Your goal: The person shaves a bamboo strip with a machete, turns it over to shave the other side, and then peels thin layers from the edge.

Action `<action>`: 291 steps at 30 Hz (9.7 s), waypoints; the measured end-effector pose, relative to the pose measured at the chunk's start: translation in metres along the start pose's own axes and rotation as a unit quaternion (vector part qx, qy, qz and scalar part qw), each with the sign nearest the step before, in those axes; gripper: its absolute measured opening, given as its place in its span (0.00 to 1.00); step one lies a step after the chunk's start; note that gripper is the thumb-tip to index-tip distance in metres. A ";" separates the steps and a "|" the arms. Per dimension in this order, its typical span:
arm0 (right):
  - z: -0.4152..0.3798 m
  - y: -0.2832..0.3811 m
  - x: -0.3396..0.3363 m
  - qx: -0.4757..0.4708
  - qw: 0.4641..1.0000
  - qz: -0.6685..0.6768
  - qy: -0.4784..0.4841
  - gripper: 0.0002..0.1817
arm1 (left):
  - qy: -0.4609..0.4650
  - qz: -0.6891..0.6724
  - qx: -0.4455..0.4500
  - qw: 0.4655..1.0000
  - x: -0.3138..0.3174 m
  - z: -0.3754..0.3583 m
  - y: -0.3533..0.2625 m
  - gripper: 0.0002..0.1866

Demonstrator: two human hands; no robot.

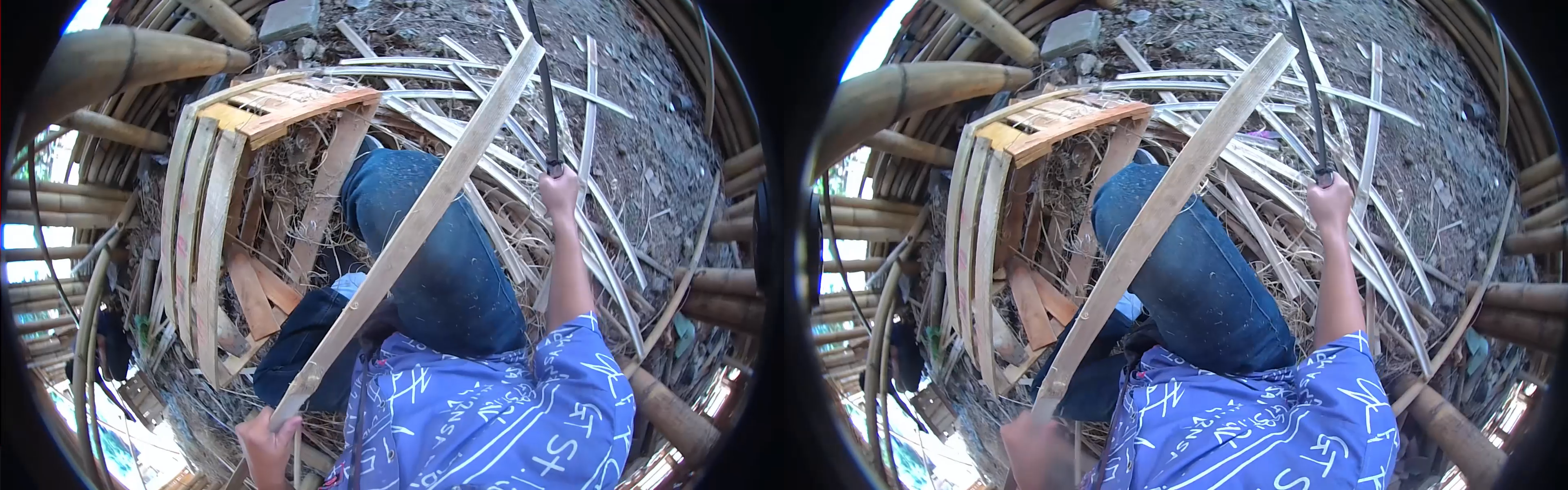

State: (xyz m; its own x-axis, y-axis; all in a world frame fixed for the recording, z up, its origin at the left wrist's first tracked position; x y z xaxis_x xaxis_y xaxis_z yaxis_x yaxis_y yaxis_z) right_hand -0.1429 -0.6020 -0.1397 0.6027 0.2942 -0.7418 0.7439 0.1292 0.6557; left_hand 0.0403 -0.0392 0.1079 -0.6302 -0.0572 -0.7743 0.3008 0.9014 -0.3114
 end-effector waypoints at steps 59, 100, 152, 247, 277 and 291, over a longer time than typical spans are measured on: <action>-0.089 0.184 -0.023 -0.360 0.928 -0.071 0.066 0.18 | 0.022 -0.092 0.246 0.965 0.029 0.123 -0.217 0.19; -0.063 0.123 -0.035 -0.320 0.939 -0.130 -0.005 0.24 | 0.083 -0.121 0.217 0.965 0.026 0.130 -0.215 0.20; -0.101 0.166 -0.037 -0.290 0.952 -0.087 -0.053 0.07 | 0.150 -0.185 0.181 0.954 0.015 0.139 -0.221 0.18; -0.083 0.168 -0.073 -0.228 0.958 0.033 0.173 0.07 | 0.161 -0.139 0.325 0.921 -0.027 0.179 -0.245 0.14; -0.085 0.138 -0.068 -0.120 0.984 0.040 0.123 0.10 | 0.099 0.034 0.322 0.941 0.043 0.153 -0.252 0.20; -0.061 0.089 -0.067 -0.197 0.970 -0.141 0.019 0.08 | 0.092 0.060 0.297 0.948 0.037 0.141 -0.245 0.20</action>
State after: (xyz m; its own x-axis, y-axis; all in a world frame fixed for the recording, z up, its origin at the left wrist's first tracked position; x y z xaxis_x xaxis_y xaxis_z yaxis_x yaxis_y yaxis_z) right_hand -0.1347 -0.5529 -0.0230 0.3749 0.2277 -0.8987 0.7051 0.5594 0.4359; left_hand 0.0442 -0.3223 0.0779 -0.6642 0.1556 -0.7311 0.6939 0.4921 -0.5257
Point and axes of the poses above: each hand's wrist, its own z-axis towards the middle knuckle, its own x-axis out of the palm, y = z × x, the point moved 3 cm from there along z, towards the middle knuckle, and after that the axes turned 12 degrees about y, right-handed, at the moved point
